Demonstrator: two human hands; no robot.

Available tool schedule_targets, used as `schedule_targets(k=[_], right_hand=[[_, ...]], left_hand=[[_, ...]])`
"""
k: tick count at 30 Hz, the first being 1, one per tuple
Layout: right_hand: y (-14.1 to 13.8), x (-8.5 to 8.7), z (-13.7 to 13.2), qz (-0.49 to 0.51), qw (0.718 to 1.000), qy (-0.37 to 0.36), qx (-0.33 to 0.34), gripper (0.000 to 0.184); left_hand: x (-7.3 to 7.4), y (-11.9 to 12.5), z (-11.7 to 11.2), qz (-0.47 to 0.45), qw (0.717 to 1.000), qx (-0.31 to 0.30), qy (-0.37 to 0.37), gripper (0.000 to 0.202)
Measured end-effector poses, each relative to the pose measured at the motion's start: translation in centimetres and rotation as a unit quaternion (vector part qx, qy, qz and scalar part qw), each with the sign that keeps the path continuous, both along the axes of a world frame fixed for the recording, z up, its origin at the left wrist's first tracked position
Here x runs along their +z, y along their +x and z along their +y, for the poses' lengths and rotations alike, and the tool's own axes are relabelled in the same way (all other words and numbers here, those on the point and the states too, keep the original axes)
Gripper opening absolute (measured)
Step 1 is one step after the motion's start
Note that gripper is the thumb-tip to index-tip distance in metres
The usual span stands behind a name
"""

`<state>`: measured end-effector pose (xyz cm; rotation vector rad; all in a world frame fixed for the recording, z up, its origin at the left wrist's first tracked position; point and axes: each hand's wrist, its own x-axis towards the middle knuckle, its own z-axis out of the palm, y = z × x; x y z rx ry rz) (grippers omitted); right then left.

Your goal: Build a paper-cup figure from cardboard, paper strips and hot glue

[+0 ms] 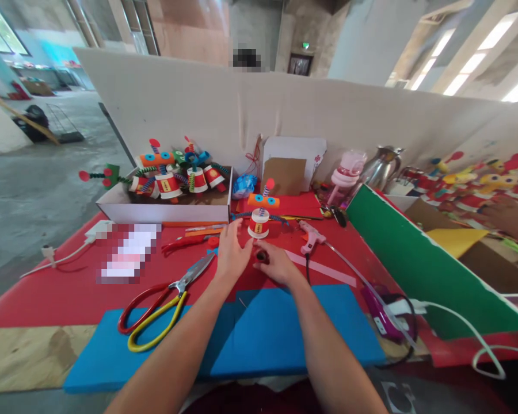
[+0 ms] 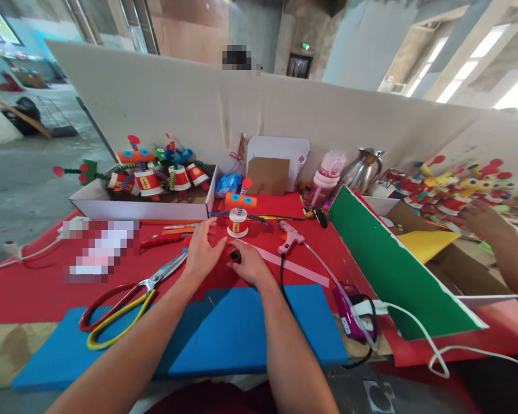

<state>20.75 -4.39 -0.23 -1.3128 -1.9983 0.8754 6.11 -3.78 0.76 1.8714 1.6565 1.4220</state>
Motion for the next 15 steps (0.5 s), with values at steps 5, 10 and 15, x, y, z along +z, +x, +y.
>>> schedule_targets(k=[5, 10, 15], right_hand=[[0.1, 0.6, -0.2, 0.02, 0.998, 0.053, -0.019, 0.035], [-0.4, 1.4, -0.4, 0.072, 0.981, 0.161, -0.085, 0.017], [-0.8, 1.5, -0.6, 0.117, 0.966, 0.178, -0.149, 0.013]], left_hand=[[1.5, -0.5, 2.4, 0.092, 0.995, 0.046, -0.014, 0.045], [2.0, 0.0, 4.0, 0.224, 0.972, 0.028, -0.064, 0.046], [1.7, 0.9, 4.1, 0.284, 0.957, 0.039, -0.055, 0.046]])
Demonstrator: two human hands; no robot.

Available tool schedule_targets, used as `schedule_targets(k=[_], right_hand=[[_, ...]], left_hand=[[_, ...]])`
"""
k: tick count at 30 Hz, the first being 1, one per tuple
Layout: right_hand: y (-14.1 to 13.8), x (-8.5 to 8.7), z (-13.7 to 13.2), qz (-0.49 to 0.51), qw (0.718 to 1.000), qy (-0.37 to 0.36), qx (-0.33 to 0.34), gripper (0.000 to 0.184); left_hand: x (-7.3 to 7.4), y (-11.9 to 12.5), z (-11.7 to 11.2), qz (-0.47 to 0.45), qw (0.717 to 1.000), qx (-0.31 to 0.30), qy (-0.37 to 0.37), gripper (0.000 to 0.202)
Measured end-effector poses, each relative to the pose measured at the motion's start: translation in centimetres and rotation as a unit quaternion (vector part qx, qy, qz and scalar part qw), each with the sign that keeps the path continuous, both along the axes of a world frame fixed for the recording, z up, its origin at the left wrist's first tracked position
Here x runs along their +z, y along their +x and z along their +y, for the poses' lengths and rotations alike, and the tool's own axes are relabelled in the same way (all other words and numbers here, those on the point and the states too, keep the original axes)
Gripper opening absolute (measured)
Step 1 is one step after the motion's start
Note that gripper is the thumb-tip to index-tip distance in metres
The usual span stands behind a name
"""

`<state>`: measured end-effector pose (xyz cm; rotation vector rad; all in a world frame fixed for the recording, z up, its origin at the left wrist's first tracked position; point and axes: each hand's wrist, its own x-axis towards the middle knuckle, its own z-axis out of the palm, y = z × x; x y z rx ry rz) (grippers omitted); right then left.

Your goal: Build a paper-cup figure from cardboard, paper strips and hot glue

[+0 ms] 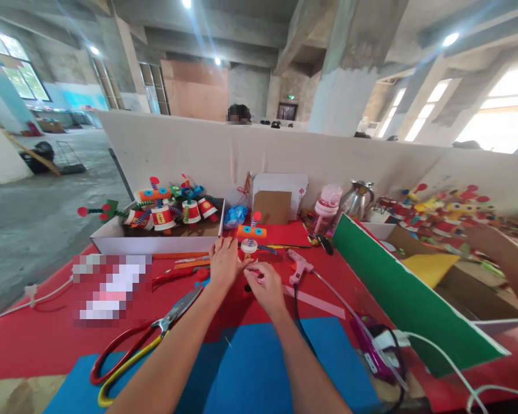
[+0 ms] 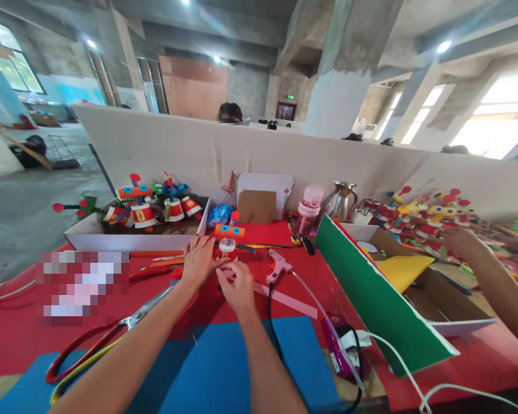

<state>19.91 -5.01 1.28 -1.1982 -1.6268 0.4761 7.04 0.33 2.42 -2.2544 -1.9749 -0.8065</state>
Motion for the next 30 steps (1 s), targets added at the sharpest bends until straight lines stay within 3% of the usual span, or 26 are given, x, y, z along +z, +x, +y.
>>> schedule_targets(k=[6, 11, 17, 25, 28, 30], right_hand=[[-0.1, 0.5, -0.3, 0.067, 0.997, 0.007, -0.038, 0.018], [-0.2, 0.7, -0.4, 0.088, 0.995, 0.024, -0.045, 0.018], [-0.3, 0.6, -0.3, 0.098, 0.994, 0.034, -0.04, 0.019], [0.9, 0.6, -0.5, 0.115, 0.982, 0.067, -0.133, 0.023], [1.3, 2.1, -0.5, 0.134, 0.975, 0.087, -0.152, 0.022], [1.4, 3.9, -0.3, 0.122, 0.981, 0.099, -0.114, 0.03]], left_hand=[[0.0, 0.9, 0.9, 0.004, 1.0, 0.006, -0.016, 0.042], [0.0, 1.9, 1.9, -0.012, 0.999, -0.007, -0.032, 0.04], [-0.1, 2.8, 1.8, -0.06, 0.996, 0.018, -0.066, 0.04], [2.4, 1.5, -1.1, -0.143, 0.989, 0.022, -0.006, 0.034], [2.9, 0.3, -2.6, -0.16, 0.987, 0.008, 0.006, 0.031], [2.8, -0.4, -3.4, -0.17, 0.985, -0.02, 0.018, 0.03]])
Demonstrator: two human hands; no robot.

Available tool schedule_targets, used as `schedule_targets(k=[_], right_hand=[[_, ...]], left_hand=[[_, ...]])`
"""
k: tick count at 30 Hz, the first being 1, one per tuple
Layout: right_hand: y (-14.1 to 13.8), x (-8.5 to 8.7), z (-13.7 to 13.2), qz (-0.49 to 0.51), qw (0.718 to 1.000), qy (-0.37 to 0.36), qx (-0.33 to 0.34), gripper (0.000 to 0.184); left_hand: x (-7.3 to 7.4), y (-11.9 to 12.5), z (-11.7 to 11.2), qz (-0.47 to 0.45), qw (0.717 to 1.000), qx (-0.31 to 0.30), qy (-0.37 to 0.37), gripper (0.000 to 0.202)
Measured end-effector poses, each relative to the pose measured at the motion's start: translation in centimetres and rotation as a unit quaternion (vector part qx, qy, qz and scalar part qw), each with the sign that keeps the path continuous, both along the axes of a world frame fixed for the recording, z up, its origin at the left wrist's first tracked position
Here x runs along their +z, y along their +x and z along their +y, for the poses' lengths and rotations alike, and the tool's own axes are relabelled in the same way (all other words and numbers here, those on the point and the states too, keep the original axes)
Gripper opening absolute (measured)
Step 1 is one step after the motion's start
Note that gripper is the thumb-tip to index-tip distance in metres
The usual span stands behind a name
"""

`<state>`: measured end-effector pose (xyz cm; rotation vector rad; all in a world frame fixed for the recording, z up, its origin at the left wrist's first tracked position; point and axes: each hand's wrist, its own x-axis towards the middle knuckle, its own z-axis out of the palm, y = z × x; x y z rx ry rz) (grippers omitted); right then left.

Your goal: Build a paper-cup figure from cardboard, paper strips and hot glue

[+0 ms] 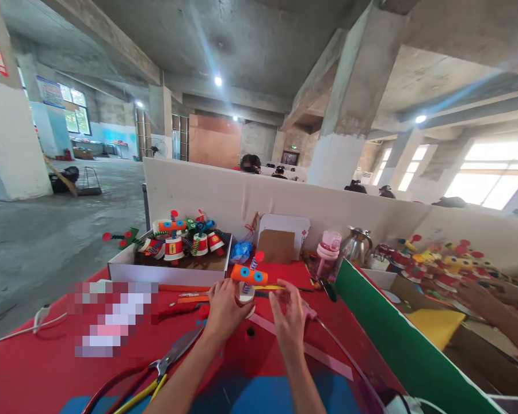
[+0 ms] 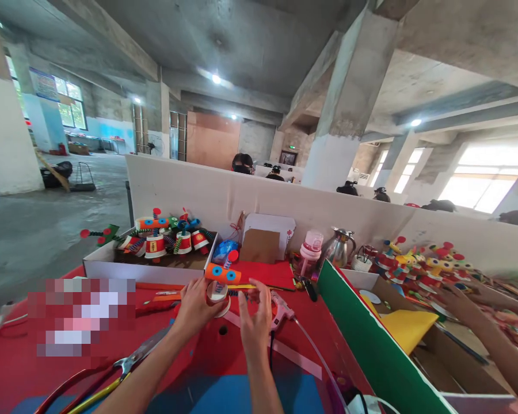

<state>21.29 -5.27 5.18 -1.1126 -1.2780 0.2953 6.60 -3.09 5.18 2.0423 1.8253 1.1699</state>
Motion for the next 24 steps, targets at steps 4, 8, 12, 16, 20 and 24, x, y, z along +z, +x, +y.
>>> schedule_targets(k=[4, 8, 12, 16, 20, 24], right_hand=[[-0.1, 4.1, 1.0, -0.044, 0.988, -0.028, 0.147, 0.061], [-0.3, 6.3, 1.6, -0.094, 0.96, -0.097, 0.246, 0.044], [-1.0, 6.6, 1.4, -0.122, 0.955, -0.104, 0.248, 0.026], [-1.7, 6.5, 1.3, -0.072, 0.963, -0.108, 0.234, 0.024], [-2.4, 6.1, 1.8, -0.016, 0.974, -0.105, 0.201, 0.021], [-3.3, 5.6, 2.6, -0.015, 0.985, -0.102, 0.139, 0.022]], left_hand=[[-1.0, -0.8, -1.1, -0.024, 0.997, -0.06, 0.05, 0.033], [-2.1, -0.7, -1.7, -0.046, 0.993, -0.077, 0.076, 0.036], [-2.5, -0.5, -1.8, -0.055, 0.993, -0.072, 0.073, 0.038], [-2.5, -0.5, -1.7, -0.057, 0.994, -0.064, 0.062, 0.03], [-2.1, -0.7, -1.9, -0.06, 0.995, -0.054, 0.051, 0.027], [-1.7, -0.9, -2.1, -0.08, 0.994, -0.052, 0.047, 0.031]])
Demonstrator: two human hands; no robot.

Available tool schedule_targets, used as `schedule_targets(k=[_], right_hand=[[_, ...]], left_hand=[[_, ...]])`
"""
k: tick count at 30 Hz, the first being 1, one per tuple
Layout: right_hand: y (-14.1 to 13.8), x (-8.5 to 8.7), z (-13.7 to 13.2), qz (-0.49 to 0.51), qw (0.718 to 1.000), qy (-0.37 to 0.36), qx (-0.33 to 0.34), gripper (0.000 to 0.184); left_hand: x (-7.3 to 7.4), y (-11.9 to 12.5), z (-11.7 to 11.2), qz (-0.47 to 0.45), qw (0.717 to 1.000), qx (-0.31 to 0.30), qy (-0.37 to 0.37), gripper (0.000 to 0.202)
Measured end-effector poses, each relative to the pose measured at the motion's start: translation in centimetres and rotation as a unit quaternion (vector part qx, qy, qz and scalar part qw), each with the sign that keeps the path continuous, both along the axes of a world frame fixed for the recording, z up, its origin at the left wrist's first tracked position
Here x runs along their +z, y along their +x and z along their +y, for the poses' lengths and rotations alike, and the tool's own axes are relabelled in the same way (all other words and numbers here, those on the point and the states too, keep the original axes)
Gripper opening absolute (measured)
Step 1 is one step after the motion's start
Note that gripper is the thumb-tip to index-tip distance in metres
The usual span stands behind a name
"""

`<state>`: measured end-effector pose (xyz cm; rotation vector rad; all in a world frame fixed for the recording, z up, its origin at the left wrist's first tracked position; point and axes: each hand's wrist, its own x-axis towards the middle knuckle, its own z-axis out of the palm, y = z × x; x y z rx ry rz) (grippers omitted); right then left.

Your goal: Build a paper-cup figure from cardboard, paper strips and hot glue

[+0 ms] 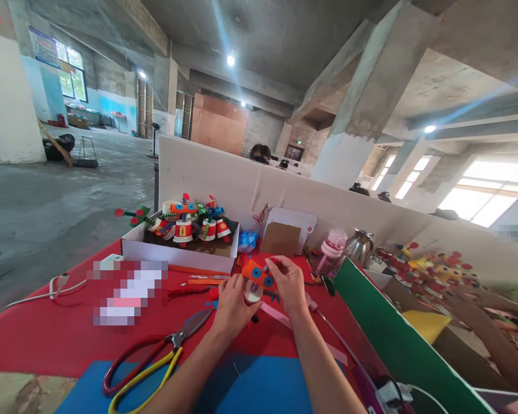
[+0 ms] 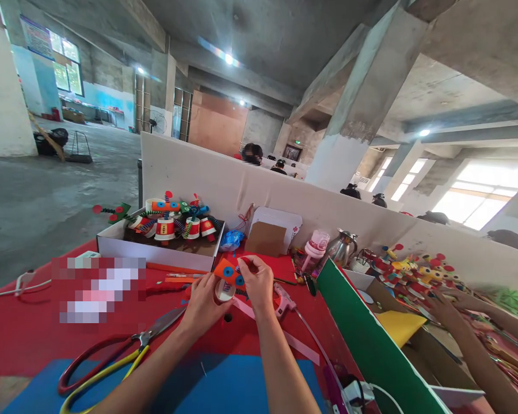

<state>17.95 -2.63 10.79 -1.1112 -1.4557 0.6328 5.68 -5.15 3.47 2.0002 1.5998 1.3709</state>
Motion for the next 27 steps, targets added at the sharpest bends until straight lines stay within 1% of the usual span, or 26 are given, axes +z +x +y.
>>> schedule_targets(k=[2, 4, 6, 7, 8, 10, 11, 13, 15, 16, 17, 19, 21, 23, 25, 27], right_hand=[[-0.5, 0.0, 0.4, -0.019, 1.0, 0.0, -0.013, 0.022], [-1.0, 0.3, 0.7, -0.036, 0.999, -0.002, 0.001, 0.024], [-1.1, 0.6, 0.9, -0.029, 0.999, 0.009, 0.018, 0.031], [-1.0, 0.6, 0.9, -0.017, 1.0, 0.024, 0.012, 0.035], [-0.8, 0.4, 0.9, -0.002, 0.999, 0.041, -0.008, 0.037], [-0.1, -0.7, 0.5, 0.029, 0.996, 0.052, -0.065, 0.037], [0.2, -1.6, 0.1, 0.048, 0.994, 0.041, -0.089, 0.037], [0.8, -3.8, -0.8, 0.096, 0.99, -0.009, -0.101, 0.039], [0.9, -6.2, -1.9, 0.13, 0.988, -0.051, -0.067, 0.038], [0.9, -7.3, -2.4, 0.135, 0.988, -0.065, -0.046, 0.038], [0.8, -8.1, -2.9, 0.135, 0.988, -0.073, -0.031, 0.037], [0.5, -9.0, -3.7, 0.137, 0.987, -0.082, -0.011, 0.038], [0.3, -9.2, -4.2, 0.146, 0.985, -0.089, 0.0, 0.038], [0.3, -9.0, -4.7, 0.154, 0.984, -0.094, 0.001, 0.038], [0.7, -8.7, -5.3, 0.144, 0.986, -0.089, -0.012, 0.036], [1.6, -8.5, -6.1, 0.106, 0.991, -0.07, -0.04, 0.033]], left_hand=[[0.2, -0.1, -0.1, -0.017, 1.0, 0.003, -0.012, 0.033], [0.4, -0.2, 0.0, -0.045, 0.999, 0.003, -0.028, 0.036], [0.6, -0.5, 0.1, -0.086, 0.995, 0.001, -0.044, 0.038], [0.6, -0.7, 0.3, -0.11, 0.993, 0.001, -0.051, 0.039], [0.6, -1.0, 0.5, -0.135, 0.989, 0.005, -0.06, 0.04], [0.6, -1.5, 0.9, -0.184, 0.98, 0.019, -0.079, 0.041], [0.6, -1.9, 1.1, -0.207, 0.974, 0.026, -0.087, 0.041], [0.7, -2.5, 1.5, -0.258, 0.961, 0.022, -0.093, 0.043], [1.0, -3.0, 1.7, -0.331, 0.939, -0.009, -0.093, 0.047], [1.2, -3.2, 1.7, -0.374, 0.922, -0.029, -0.096, 0.05], [1.4, -3.4, 1.6, -0.417, 0.902, -0.047, -0.103, 0.052], [1.9, -3.7, 1.4, -0.491, 0.859, -0.079, -0.123, 0.053], [2.3, -3.9, 1.2, -0.539, 0.822, -0.112, -0.144, 0.049], [2.4, -4.1, 1.0, -0.573, 0.794, -0.131, -0.155, 0.044], [2.4, -4.3, 1.0, -0.595, 0.775, -0.142, -0.157, 0.042], [2.3, -4.5, 1.0, -0.611, 0.762, -0.149, -0.156, 0.041]])
